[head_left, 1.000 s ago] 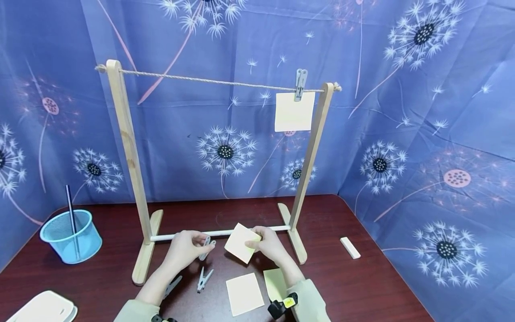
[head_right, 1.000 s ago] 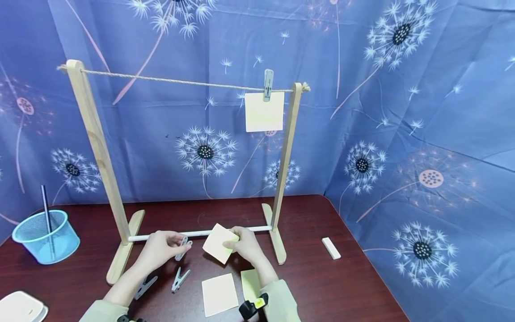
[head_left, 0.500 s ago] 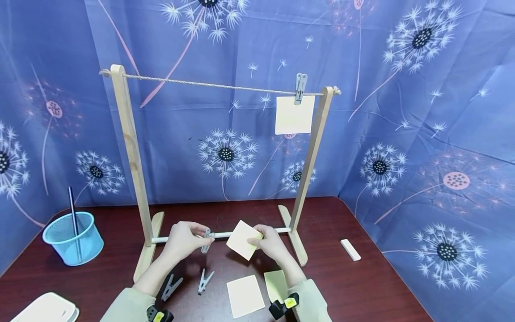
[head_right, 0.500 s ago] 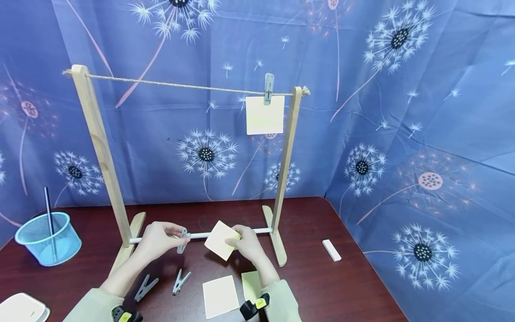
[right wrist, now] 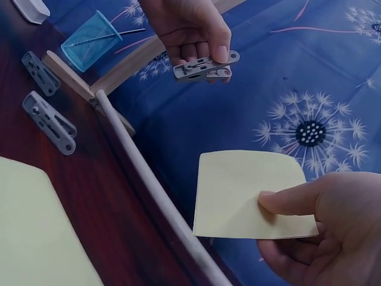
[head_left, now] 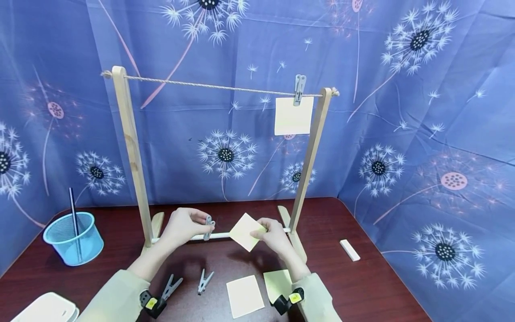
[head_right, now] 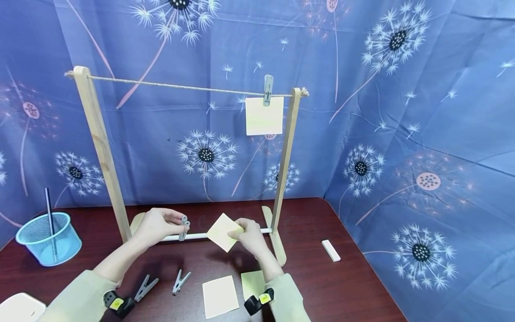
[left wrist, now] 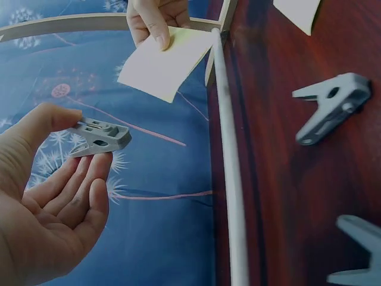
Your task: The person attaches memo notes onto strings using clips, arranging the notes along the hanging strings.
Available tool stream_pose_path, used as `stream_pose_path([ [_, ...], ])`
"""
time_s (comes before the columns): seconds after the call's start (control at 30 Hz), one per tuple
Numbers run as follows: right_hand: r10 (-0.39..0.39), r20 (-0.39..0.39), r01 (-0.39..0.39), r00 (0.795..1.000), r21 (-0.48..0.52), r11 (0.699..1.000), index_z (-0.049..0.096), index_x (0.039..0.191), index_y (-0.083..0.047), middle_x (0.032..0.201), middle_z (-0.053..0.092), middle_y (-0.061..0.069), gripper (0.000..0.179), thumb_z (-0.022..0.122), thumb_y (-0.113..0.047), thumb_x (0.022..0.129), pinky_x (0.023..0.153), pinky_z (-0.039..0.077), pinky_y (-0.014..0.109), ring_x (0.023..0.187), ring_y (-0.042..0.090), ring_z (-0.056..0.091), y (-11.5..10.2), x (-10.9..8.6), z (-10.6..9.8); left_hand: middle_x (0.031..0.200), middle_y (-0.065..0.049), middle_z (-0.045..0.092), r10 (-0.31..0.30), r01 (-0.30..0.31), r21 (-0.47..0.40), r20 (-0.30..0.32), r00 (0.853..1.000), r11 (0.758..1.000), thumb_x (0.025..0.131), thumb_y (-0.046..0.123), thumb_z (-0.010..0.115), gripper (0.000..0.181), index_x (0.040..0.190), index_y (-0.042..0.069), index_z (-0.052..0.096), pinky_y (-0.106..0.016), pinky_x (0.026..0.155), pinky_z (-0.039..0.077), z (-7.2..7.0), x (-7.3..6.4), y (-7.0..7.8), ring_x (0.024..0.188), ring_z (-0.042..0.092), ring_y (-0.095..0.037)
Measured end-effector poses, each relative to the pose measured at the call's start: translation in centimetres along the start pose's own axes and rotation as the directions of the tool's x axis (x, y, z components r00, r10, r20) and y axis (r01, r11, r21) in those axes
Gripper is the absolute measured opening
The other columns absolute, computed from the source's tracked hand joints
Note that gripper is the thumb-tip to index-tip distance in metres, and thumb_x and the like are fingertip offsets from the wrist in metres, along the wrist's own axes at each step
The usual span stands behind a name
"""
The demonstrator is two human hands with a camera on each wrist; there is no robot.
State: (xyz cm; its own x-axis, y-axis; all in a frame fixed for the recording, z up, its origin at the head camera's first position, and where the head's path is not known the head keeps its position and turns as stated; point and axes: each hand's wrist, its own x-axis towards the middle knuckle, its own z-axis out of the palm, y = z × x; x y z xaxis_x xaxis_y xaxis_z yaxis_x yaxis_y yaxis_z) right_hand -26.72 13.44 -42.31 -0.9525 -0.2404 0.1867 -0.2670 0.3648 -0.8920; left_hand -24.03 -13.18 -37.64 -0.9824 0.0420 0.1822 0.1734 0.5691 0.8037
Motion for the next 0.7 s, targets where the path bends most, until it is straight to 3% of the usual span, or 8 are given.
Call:
stream_pose_path([
  [0.17,0.019,0.009,-0.02,1.0,0.13,0.991,0.064,0.093,0.012,0.076,0.069,0.004,0.016,0.069,0.001,0.082,0.067,0.049,0.023,0.067,0.002,0.06,-1.3,0.4,-0.7,0.088,-0.009,0.076,0.004,-0.002,-0.058,0.02,1.0,0.998,0.073,0.023,0.084,0.035,0.101,0.003,0.076,-0.031,0.075,0.054,-0.9,0.2,1.3,0.088,0.071,-0.021],
  [0.3,0.03,-0.036,-0.023,0.999,0.179,0.984,0.064,0.095,0.012,0.073,0.069,-0.002,0.017,0.069,0.001,0.083,0.068,0.049,0.022,0.065,0.003,0.061,-2.4,0.8,-1.3,0.09,-0.008,0.076,0.015,-0.013,-0.071,0.029,0.999,0.997,0.074,0.026,0.084,0.037,0.102,0.003,0.076,-0.036,0.082,0.054,-1.5,0.4,2.4,0.092,0.071,-0.022],
  [0.47,0.025,-0.112,-0.006,0.993,0.168,0.986,0.067,0.095,0.009,0.068,0.067,-0.001,0.016,0.072,0.0,0.082,0.063,0.046,0.022,0.063,0.005,0.06,-3.8,1.4,-1.9,0.092,-0.009,0.075,0.069,-0.066,-0.069,0.041,0.997,0.995,0.075,0.026,0.083,0.039,0.104,0.002,0.074,-0.037,0.082,0.055,-1.8,0.9,3.5,0.085,0.072,-0.019],
  [0.7,-0.004,-0.124,0.019,0.992,0.125,0.992,0.066,0.095,0.012,0.069,0.067,-0.001,0.017,0.072,0.002,0.082,0.061,0.043,0.02,0.063,0.004,0.057,-5.5,2.2,-2.7,0.093,-0.012,0.076,0.136,-0.136,-0.001,0.013,0.991,0.991,0.081,0.024,0.079,0.034,0.106,0.001,0.074,-0.038,0.076,0.056,-2.1,1.8,4.5,0.081,0.072,-0.021],
])
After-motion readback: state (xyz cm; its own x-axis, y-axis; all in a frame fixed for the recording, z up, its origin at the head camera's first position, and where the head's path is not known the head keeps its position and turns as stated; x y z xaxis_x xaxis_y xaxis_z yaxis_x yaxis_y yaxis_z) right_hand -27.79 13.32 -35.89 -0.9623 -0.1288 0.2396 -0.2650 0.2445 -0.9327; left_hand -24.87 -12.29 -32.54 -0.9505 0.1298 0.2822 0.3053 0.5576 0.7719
